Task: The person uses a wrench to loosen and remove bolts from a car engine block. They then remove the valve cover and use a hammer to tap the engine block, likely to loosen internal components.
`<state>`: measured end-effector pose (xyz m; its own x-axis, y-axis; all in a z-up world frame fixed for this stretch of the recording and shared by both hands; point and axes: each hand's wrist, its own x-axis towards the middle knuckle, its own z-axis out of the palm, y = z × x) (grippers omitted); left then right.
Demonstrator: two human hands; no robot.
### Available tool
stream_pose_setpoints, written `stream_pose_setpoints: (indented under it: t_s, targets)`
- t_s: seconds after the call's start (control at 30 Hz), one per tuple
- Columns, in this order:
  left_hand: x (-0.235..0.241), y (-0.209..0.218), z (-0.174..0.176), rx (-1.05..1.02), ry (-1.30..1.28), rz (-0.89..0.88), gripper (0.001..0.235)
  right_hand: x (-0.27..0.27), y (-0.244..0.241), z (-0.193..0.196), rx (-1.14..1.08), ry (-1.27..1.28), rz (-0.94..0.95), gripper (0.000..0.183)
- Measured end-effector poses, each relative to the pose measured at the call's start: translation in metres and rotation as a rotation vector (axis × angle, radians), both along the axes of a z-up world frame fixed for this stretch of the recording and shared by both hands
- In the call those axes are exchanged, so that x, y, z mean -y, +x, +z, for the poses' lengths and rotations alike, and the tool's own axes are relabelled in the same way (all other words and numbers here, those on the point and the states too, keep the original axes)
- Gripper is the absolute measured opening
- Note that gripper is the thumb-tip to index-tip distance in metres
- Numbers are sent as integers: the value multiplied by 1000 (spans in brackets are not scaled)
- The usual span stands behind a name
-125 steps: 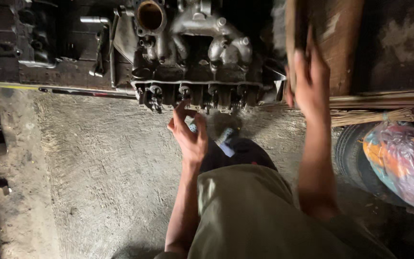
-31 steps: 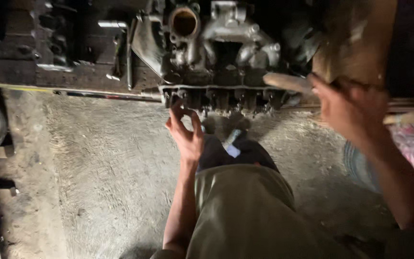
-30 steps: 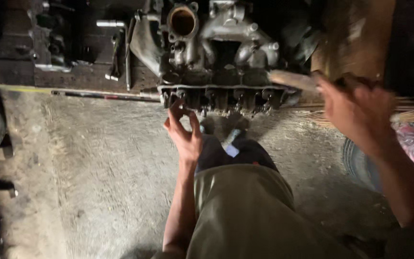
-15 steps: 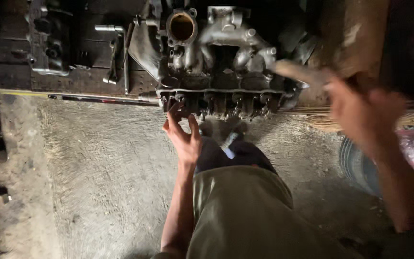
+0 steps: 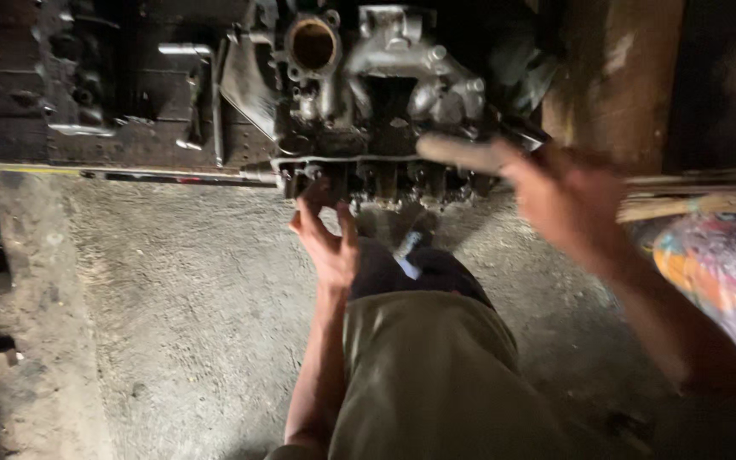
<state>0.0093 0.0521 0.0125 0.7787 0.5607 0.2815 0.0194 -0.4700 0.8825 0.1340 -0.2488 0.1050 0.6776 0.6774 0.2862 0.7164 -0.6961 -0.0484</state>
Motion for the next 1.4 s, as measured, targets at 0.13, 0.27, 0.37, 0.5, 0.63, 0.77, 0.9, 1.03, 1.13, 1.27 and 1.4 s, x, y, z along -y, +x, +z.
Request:
stream_pose_setpoints:
  t_s: [0.13, 0.27, 0.37, 0.5, 0.63, 0.77, 0.9, 1.03, 1.13, 1.27, 1.4]
  targets:
    - [-4, 2, 4, 12, 33, -24, 43, 15, -4, 8, -155, -98, -150, 37]
    - [-10, 2, 8, 10, 39, -17, 40, 40, 3, 27, -172, -245, -262, 31]
    - [-5, -3, 7, -10, -46, -29, 39, 10, 3, -12, -305, 170, -106, 19]
    - [4, -3, 2, 36, -10, -52, 39, -5, 0, -34, 16, 148, 13, 24]
    - [0, 6, -7, 53, -5, -19, 39, 56, -7, -15, -387, 73, -334, 38]
    - [8, -12, 2, -14, 12, -5, 46, 33, -2, -14, -236, 65, -193, 17]
    - [19, -15, -3, -33, -12, -7, 46, -12, -2, -13, -27, 57, 6, 33]
    - [25, -16, -10, -61, 45, 47, 37, 22, -8, 28, -280, -277, -336, 29]
    - [28, -21, -10, -21, 27, 32, 44, 31, -4, 24, -163, -111, -277, 22]
    - [36, -14, -9, -7, 37, 45, 40, -4, -3, -30, 0, 196, -21, 11]
    - [47, -18, -3, 10, 45, 41, 42, 7, -7, -22, -38, 62, -53, 29]
